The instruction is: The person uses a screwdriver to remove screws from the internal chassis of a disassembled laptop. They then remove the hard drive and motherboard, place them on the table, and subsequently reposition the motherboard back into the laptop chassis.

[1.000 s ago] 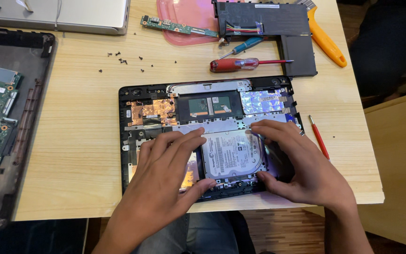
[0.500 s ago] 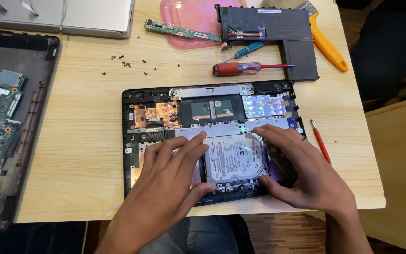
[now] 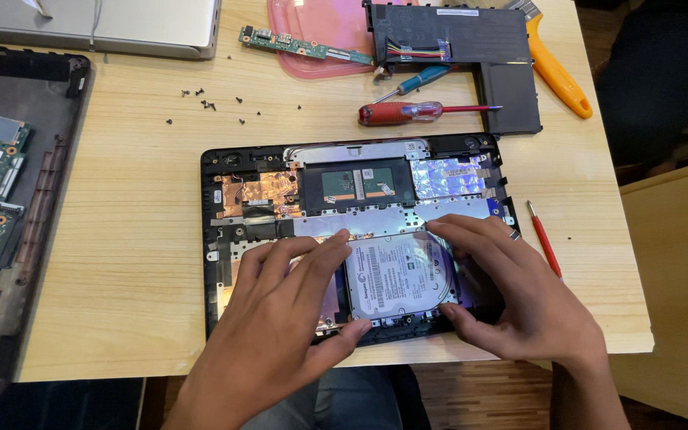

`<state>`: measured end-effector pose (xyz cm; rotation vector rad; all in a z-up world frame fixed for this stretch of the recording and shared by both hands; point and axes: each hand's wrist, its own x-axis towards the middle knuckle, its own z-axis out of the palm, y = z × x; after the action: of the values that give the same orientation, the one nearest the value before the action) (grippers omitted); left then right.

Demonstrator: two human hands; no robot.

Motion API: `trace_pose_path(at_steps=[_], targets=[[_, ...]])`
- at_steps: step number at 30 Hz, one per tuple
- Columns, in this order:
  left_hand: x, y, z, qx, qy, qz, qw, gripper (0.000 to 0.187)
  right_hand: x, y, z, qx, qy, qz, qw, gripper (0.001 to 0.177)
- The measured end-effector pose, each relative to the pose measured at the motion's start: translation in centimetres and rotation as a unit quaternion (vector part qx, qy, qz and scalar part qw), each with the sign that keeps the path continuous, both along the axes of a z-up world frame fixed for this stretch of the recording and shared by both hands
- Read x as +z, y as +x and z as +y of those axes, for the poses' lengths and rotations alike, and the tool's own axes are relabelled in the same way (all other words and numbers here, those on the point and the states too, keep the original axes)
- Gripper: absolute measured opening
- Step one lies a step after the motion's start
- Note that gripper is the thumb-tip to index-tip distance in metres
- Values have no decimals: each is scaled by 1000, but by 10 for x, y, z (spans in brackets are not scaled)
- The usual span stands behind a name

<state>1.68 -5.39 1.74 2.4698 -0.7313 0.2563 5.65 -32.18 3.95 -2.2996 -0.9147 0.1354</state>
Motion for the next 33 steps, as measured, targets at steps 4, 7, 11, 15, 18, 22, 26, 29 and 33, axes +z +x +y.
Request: trace_pose_path(at_steps=[4, 7, 11, 15, 18, 22, 26, 29, 33], targets=[[3, -1, -1, 5, 28, -12, 1000, 61, 3, -1, 2, -7, -2, 7, 1000, 64], [3, 0, -1, 0, 30, -13, 999, 59, 5, 0, 3, 3, -2, 5, 1000, 59], [2, 0, -1, -5, 15, -24, 1000, 58, 4, 0, 1, 17, 7, 0, 1000, 62], [1, 1, 0, -5, -2, -22, 1000, 59, 3, 0, 3, 7, 5, 4, 1000, 62], [1, 0, 0, -5, 0, -17, 1000, 59, 1, 0, 2, 4, 4, 2, 1000, 63], [0, 1, -1, -3, 7, -30, 1000, 60, 3, 0, 3, -3, 7, 11, 1000, 62], [0, 0, 0, -2, 9, -26, 1000, 60, 3, 0, 3, -4, 6, 8, 1000, 62], [0, 0, 0, -3, 7, -18, 1000, 60, 3, -1, 4, -7, 3, 7, 1000, 63], [0, 0, 0, -2, 9, -15, 1000, 60, 4, -1, 4, -9, -3, 9, 1000, 63]])
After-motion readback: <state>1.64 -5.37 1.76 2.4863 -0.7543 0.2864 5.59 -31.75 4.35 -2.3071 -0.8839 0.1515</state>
